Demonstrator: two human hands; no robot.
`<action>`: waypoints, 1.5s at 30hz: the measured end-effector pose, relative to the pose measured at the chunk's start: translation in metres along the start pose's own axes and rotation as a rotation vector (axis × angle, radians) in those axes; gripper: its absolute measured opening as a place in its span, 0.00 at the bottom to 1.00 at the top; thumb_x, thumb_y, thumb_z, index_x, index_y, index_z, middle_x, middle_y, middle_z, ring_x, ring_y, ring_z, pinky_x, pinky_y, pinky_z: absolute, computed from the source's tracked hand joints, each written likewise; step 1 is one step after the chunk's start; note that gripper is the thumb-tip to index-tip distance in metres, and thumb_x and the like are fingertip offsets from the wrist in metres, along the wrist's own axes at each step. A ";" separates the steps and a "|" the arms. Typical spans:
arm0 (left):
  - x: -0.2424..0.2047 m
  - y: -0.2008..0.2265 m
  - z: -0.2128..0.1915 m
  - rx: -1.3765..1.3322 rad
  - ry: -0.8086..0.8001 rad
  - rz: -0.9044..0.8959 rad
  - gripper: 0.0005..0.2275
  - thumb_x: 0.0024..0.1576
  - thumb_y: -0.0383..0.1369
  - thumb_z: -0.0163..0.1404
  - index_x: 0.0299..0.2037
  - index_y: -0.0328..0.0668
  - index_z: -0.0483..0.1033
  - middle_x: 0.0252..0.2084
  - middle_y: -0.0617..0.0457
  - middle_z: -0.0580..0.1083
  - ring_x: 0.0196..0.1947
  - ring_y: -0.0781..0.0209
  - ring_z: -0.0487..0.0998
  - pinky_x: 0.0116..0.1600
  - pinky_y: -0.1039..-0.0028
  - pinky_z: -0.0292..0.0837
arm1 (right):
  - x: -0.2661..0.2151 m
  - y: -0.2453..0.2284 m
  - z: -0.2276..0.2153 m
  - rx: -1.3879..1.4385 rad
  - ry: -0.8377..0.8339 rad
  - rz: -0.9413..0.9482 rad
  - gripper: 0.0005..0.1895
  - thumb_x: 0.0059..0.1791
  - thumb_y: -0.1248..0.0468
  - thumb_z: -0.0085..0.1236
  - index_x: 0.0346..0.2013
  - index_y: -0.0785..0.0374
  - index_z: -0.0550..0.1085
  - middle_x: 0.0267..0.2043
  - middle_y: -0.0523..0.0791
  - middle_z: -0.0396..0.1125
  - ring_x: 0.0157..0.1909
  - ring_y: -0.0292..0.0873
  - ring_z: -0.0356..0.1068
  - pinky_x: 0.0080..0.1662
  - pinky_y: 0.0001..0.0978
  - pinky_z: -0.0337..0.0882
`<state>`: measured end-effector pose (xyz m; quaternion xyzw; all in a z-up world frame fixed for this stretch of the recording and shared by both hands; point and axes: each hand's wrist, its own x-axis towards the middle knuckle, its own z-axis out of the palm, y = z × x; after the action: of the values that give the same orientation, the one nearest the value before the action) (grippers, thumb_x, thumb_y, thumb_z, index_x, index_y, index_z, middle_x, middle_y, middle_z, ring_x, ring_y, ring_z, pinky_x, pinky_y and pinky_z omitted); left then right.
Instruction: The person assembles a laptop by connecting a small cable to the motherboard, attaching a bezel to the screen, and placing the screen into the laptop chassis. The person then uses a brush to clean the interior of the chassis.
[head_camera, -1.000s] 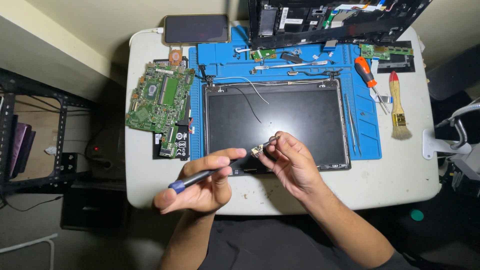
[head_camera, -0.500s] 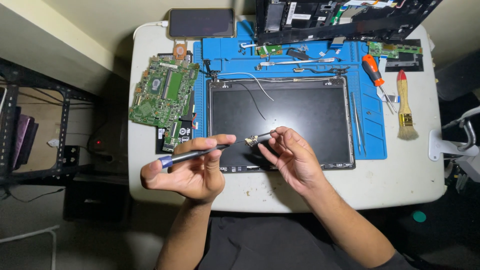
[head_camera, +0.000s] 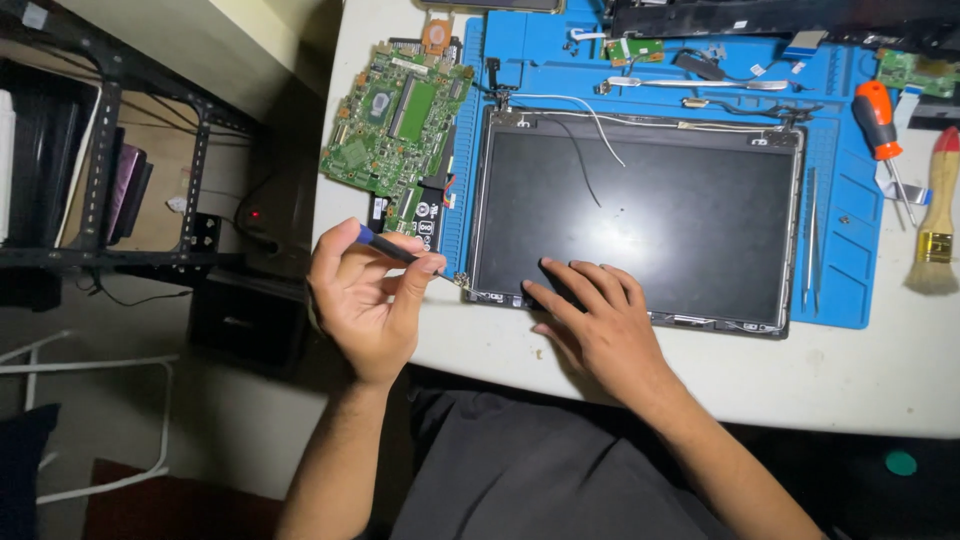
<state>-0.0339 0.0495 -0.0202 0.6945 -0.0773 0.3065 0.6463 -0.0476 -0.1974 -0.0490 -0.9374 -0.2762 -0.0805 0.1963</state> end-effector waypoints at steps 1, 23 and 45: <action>-0.003 -0.002 0.000 0.007 0.000 -0.005 0.32 0.56 0.16 0.58 0.66 0.28 0.51 0.38 0.29 0.76 0.32 0.42 0.84 0.33 0.59 0.87 | 0.000 -0.001 0.001 0.008 -0.004 0.000 0.18 0.52 0.50 0.57 0.57 0.42 0.75 0.64 0.37 0.66 0.66 0.43 0.61 0.66 0.46 0.57; -0.017 -0.024 0.013 -0.018 0.021 0.065 0.30 0.55 0.16 0.60 0.65 0.27 0.55 0.36 0.32 0.76 0.31 0.48 0.83 0.31 0.63 0.86 | -0.003 0.004 0.008 -0.017 -0.008 0.027 0.15 0.55 0.53 0.52 0.57 0.37 0.74 0.64 0.35 0.65 0.66 0.40 0.60 0.66 0.43 0.54; 0.004 0.021 0.015 -0.008 -0.301 0.152 0.15 0.53 0.14 0.58 0.48 0.26 0.69 0.36 0.34 0.80 0.29 0.43 0.85 0.32 0.62 0.85 | -0.001 0.003 0.002 0.055 -0.008 0.004 0.15 0.53 0.58 0.56 0.56 0.43 0.75 0.63 0.39 0.66 0.65 0.44 0.61 0.66 0.47 0.55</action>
<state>-0.0367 0.0326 0.0003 0.7222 -0.2268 0.2469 0.6050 -0.0463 -0.1996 -0.0523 -0.9325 -0.2773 -0.0689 0.2209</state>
